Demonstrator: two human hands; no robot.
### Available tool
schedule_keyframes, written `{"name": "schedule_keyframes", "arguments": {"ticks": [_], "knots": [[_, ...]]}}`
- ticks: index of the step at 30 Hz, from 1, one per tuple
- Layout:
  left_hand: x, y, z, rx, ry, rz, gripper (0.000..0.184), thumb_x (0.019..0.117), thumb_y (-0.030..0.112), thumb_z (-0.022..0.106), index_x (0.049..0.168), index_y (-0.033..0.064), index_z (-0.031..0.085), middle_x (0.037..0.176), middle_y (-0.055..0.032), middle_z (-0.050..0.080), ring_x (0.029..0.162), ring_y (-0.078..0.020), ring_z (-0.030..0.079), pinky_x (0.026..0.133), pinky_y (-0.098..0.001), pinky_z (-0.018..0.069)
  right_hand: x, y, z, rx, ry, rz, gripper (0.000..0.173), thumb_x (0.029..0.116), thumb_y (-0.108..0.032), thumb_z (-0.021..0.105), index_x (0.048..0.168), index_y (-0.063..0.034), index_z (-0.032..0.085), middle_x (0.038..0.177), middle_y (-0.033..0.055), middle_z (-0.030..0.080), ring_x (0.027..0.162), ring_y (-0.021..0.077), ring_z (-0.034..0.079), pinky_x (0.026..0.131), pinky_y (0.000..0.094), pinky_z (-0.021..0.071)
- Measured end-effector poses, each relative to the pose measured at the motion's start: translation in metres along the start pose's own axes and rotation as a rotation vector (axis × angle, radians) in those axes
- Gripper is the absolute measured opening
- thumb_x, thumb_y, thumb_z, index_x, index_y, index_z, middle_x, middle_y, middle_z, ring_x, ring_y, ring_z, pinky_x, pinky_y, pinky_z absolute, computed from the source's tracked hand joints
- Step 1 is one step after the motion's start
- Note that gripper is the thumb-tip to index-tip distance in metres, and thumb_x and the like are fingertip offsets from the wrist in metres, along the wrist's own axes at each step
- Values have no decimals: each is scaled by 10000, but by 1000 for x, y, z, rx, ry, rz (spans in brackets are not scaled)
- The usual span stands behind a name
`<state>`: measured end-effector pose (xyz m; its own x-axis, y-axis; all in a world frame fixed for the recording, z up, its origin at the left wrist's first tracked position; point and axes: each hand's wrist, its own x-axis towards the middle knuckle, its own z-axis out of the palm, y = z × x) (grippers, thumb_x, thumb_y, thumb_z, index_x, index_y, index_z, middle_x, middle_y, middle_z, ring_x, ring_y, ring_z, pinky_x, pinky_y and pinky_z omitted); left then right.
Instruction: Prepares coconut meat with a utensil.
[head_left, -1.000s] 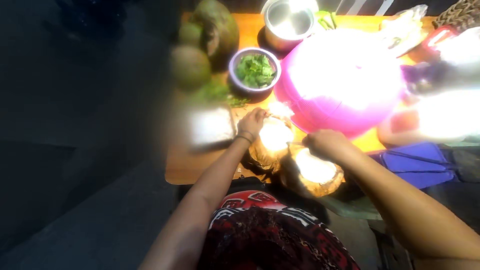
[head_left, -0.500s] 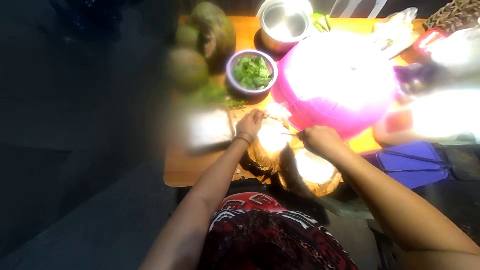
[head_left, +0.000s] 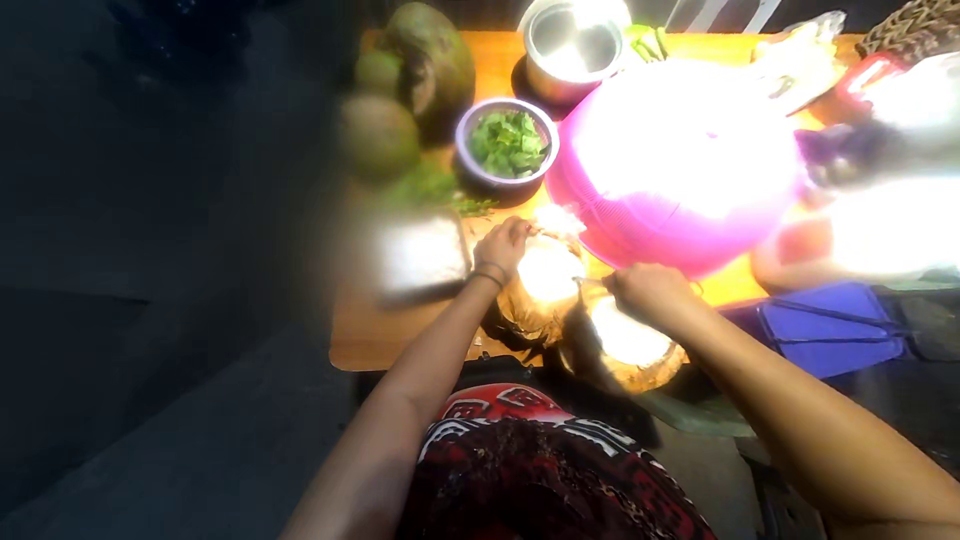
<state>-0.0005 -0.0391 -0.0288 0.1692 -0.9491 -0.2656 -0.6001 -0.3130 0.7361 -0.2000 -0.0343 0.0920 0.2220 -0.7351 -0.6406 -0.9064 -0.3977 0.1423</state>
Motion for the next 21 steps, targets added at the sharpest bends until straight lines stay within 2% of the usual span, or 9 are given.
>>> {"name": "schedule_keyframes", "arguments": {"ticks": [2,6,9,13,19,21], "knots": [[0,-1,2,3,9,0,444,1104,414,412,1446,185,579,1311,-142,673,1183,-351,653,973,-586,492,-3,0,-7,-1,-6,-12,232,1061,-152,536,1035,-41,739,1029,213,722,1047,428,686,830,614,527],[0,-1,3,-4,20,7,437,1102,407,424,1438,179,584,1301,-147,676,1173,-356,657,965,-589,495,18,1,-2,46,112,-28,271,1072,-148,519,998,13,724,999,256,715,1030,465,686,813,640,517],[0,-1,1,3,14,-5,434,1103,409,417,1442,192,581,1301,-142,674,1170,-352,656,962,-586,497,16,1,-2,1,44,-11,297,1089,-168,485,1035,6,719,1039,242,714,1066,444,683,839,620,526],[-1,2,0,-2,-4,-8,428,1105,403,417,1435,188,585,1298,-148,675,1166,-358,658,958,-590,496,-2,-4,-16,-41,-20,-6,232,1057,-142,534,1047,-23,733,1046,225,716,1060,432,681,831,612,525],[0,-2,3,-1,13,-4,447,1101,425,416,1447,193,578,1321,-138,667,1191,-351,649,982,-590,492,25,-1,-5,0,121,-31,294,1081,-142,489,999,25,716,1019,263,712,1045,464,683,813,631,522],[0,0,2,2,3,-6,453,1102,430,409,1449,191,577,1323,-137,667,1194,-349,647,985,-589,489,17,5,-6,-36,99,-20,291,1081,-144,494,983,22,711,1007,256,710,1033,453,687,800,617,527]]}}
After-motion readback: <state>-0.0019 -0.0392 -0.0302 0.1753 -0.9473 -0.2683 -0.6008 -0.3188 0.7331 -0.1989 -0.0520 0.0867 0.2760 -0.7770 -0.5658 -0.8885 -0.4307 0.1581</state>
